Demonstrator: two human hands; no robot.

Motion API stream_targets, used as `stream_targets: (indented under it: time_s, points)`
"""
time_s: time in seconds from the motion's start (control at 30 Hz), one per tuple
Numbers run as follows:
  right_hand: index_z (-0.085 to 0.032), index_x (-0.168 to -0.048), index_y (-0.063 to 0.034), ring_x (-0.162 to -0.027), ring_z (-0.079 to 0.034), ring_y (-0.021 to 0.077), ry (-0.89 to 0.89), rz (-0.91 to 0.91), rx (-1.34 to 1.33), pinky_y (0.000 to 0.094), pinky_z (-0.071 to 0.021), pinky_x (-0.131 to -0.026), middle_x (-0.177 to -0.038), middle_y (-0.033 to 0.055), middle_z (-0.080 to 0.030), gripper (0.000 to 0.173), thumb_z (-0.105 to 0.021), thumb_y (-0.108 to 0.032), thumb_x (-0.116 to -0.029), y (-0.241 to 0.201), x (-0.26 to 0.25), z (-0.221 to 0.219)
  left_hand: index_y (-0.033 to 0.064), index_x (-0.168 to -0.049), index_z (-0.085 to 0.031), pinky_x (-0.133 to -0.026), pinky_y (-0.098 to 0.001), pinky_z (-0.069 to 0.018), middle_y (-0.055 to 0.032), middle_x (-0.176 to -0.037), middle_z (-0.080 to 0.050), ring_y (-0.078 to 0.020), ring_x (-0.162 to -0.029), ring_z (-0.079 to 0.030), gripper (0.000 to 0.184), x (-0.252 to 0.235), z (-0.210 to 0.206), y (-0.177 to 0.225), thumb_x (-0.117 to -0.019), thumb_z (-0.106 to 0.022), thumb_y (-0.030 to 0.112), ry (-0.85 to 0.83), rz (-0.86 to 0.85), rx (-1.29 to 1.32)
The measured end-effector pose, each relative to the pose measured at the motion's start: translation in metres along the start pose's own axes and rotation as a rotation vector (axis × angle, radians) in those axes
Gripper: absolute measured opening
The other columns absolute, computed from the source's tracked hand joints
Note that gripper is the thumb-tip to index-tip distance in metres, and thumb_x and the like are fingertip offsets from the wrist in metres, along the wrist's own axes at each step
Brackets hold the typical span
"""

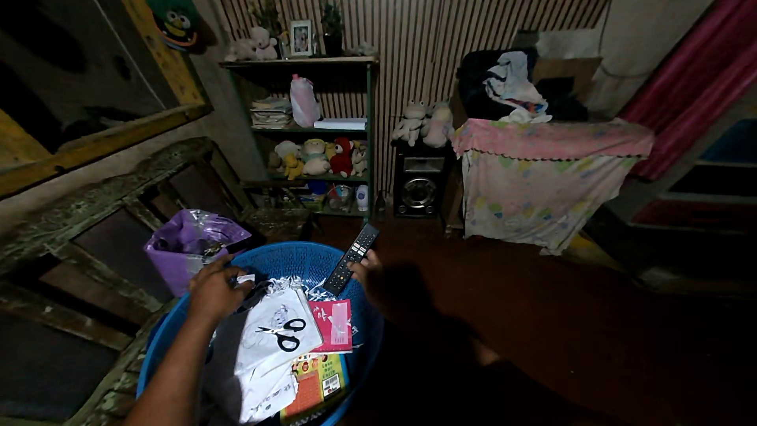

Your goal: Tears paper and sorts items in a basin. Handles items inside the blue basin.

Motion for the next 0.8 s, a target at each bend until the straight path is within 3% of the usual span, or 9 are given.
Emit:
stream_targets:
  time_s: [0.23,0.8]
  points:
    - [-0.043,-0.14,0.0015,-0.102,-0.072,0.0281,0.062,-0.017,0.041,0.0457,-0.0622,-0.085,-0.118,0.0192,-0.07,0.053,-0.066,-0.006,-0.0933,0.0016,0.0003,0.0007,0.0144,-0.1,-0.077,-0.114,-0.0683,-0.0296,-0.0124,-0.152,-0.052,-0.0409,-0.141,-0.043,0.027,0.0007,0.0009,0.0015,-0.087,-0.075,0.038,-0.003,0.012,-0.002]
    - [-0.04,-0.142,0.0009,-0.105,-0.071,0.0289,0.037,-0.038,0.024,0.0456,-0.0614,-0.088,-0.12,0.0202,-0.068,0.053,-0.064,-0.006,-0.0956,-0.0035,0.0037,-0.0002,0.0136,-0.101,-0.077,-0.114,-0.0674,-0.0302,-0.0135,-0.152,-0.051,-0.0404,-0.14,-0.045,0.026,0.0004,0.0005,0.0014,-0.0872,-0.076,0.036,-0.007,0.01,-0.006]
Point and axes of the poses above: each hand's wrist, its own x-axis away from the middle knuckle, its own z-axis out of the back of the hand, y = z × x, the point moved 3 cm from there along -x, towards the middle knuckle
